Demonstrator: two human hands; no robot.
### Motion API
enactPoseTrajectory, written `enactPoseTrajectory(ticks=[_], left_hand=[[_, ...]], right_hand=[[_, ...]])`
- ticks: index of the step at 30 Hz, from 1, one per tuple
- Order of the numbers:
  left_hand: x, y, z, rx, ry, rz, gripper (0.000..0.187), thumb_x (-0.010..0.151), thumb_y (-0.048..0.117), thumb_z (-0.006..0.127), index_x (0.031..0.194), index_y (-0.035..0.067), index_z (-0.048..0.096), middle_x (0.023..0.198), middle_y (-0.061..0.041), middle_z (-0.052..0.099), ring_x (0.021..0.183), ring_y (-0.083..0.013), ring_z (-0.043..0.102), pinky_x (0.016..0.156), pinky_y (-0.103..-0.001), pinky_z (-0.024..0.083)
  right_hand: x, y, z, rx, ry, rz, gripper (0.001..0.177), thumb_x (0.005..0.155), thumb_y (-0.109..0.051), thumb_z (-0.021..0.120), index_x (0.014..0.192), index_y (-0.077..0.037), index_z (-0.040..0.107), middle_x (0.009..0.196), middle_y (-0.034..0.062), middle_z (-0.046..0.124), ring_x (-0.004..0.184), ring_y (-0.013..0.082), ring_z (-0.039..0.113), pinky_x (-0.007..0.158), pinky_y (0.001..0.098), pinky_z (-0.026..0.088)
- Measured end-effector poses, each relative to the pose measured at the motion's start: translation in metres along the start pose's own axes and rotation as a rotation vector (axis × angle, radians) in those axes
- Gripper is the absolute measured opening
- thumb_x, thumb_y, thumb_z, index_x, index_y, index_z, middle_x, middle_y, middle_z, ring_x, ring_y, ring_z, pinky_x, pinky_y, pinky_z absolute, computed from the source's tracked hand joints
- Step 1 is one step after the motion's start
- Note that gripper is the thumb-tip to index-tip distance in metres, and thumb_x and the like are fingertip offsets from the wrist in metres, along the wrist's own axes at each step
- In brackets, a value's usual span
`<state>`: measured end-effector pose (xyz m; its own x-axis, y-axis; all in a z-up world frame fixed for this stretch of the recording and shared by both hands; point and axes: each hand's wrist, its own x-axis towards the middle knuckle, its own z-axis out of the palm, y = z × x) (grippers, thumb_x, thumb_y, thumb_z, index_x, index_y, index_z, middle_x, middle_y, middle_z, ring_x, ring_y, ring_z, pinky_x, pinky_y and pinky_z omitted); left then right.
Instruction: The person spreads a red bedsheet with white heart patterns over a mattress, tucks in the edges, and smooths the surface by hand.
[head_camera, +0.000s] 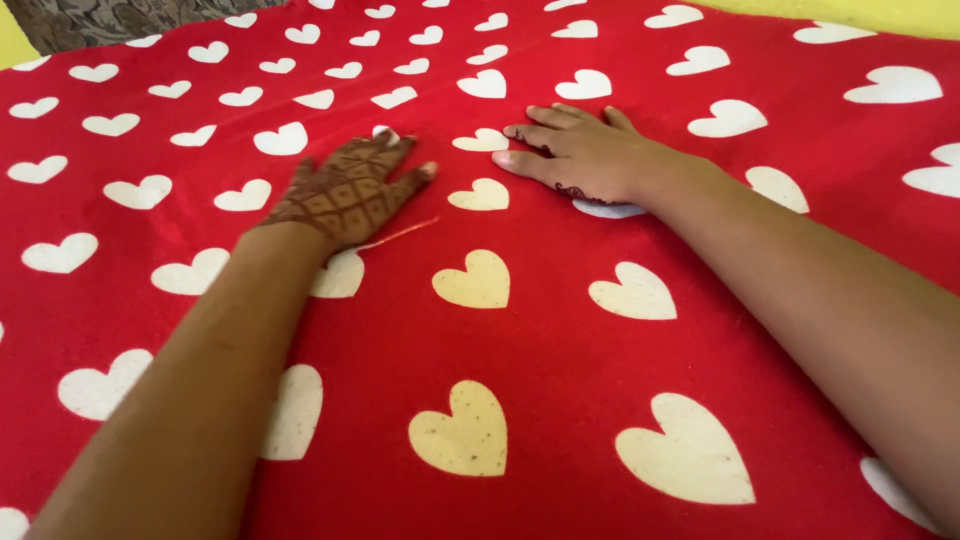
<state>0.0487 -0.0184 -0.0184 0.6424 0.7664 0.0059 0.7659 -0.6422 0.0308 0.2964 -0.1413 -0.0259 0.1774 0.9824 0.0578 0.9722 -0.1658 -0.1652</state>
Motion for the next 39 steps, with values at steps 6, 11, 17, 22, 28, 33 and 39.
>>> enactPoseTrajectory(ticks=[6, 11, 17, 22, 28, 33, 39], left_hand=[[-0.012, -0.005, -0.007, -0.007, -0.007, -0.086, 0.077, 0.093, 0.074, 0.021, 0.161, 0.039, 0.016, 0.170, 0.012, 0.010, 0.157, -0.0117, 0.006, 0.125, -0.058, 0.010], [-0.018, -0.022, -0.011, -0.034, 0.010, -0.189, 0.080, 0.092, 0.076, 0.023, 0.161, 0.036, 0.019, 0.171, 0.010, 0.012, 0.158, -0.0148, 0.009, 0.127, -0.058, 0.010], [-0.021, -0.040, -0.012, -0.069, 0.087, -0.421, 0.088, 0.093, 0.079, 0.026, 0.163, 0.025, 0.022, 0.171, -0.001, 0.013, 0.158, -0.0246, 0.010, 0.122, -0.067, 0.011], [-0.008, -0.033, -0.008, 0.051, 0.382, -0.298, 0.083, 0.100, 0.075, 0.021, 0.161, 0.020, 0.018, 0.169, -0.009, 0.011, 0.155, -0.0300, 0.007, 0.118, -0.069, 0.006], [0.006, 0.035, 0.010, 0.220, 0.148, 0.048, 0.064, 0.103, 0.056, 0.023, 0.164, 0.038, 0.014, 0.172, -0.002, 0.011, 0.156, -0.0288, 0.011, 0.116, -0.066, 0.019], [-0.016, 0.014, -0.010, -0.039, 0.007, -0.073, 0.074, 0.096, 0.072, 0.025, 0.160, 0.035, 0.018, 0.169, 0.007, 0.013, 0.155, -0.0177, 0.012, 0.124, -0.056, 0.012], [-0.039, -0.011, -0.013, 0.084, 0.106, -0.221, 0.074, 0.099, 0.069, 0.024, 0.162, 0.031, 0.024, 0.172, 0.007, 0.017, 0.157, -0.0197, 0.017, 0.123, -0.061, 0.017]], right_hand=[[-0.009, -0.011, -0.008, 0.051, 0.006, 0.056, 0.085, 0.086, -0.080, 0.029, 0.157, -0.033, 0.034, 0.170, -0.0018, 0.018, 0.158, 0.0188, 0.009, 0.123, 0.0645, 0.002], [-0.005, 0.016, -0.008, 0.035, 0.116, 0.241, 0.085, 0.091, -0.079, 0.032, 0.160, -0.028, 0.035, 0.169, 0.0010, 0.025, 0.157, 0.0209, 0.016, 0.127, 0.0627, 0.002], [-0.005, 0.036, -0.010, 0.062, 0.318, 0.470, 0.083, 0.092, -0.065, 0.054, 0.157, -0.016, 0.037, 0.169, 0.0112, 0.019, 0.158, 0.0280, 0.008, 0.121, 0.0686, 0.000], [-0.004, 0.009, -0.017, 0.141, 0.534, 0.200, 0.085, 0.096, -0.066, 0.051, 0.159, -0.013, 0.031, 0.168, 0.0187, 0.015, 0.156, 0.0338, 0.007, 0.116, 0.0722, 0.002], [0.002, -0.046, 0.001, 0.188, 0.106, -0.149, 0.076, 0.098, -0.071, 0.034, 0.153, -0.021, 0.050, 0.162, 0.0090, 0.042, 0.155, 0.0285, 0.032, 0.122, 0.0687, 0.019], [0.001, -0.038, 0.009, 0.031, 0.028, -0.087, 0.083, 0.090, -0.077, 0.022, 0.158, -0.031, 0.030, 0.168, -0.0042, 0.021, 0.155, 0.0194, 0.015, 0.119, 0.0698, 0.004], [0.005, -0.024, 0.017, -0.005, 0.073, -0.038, 0.082, 0.091, -0.077, 0.027, 0.159, -0.031, 0.029, 0.169, -0.0065, 0.022, 0.157, 0.0195, 0.016, 0.123, 0.0649, 0.006]])
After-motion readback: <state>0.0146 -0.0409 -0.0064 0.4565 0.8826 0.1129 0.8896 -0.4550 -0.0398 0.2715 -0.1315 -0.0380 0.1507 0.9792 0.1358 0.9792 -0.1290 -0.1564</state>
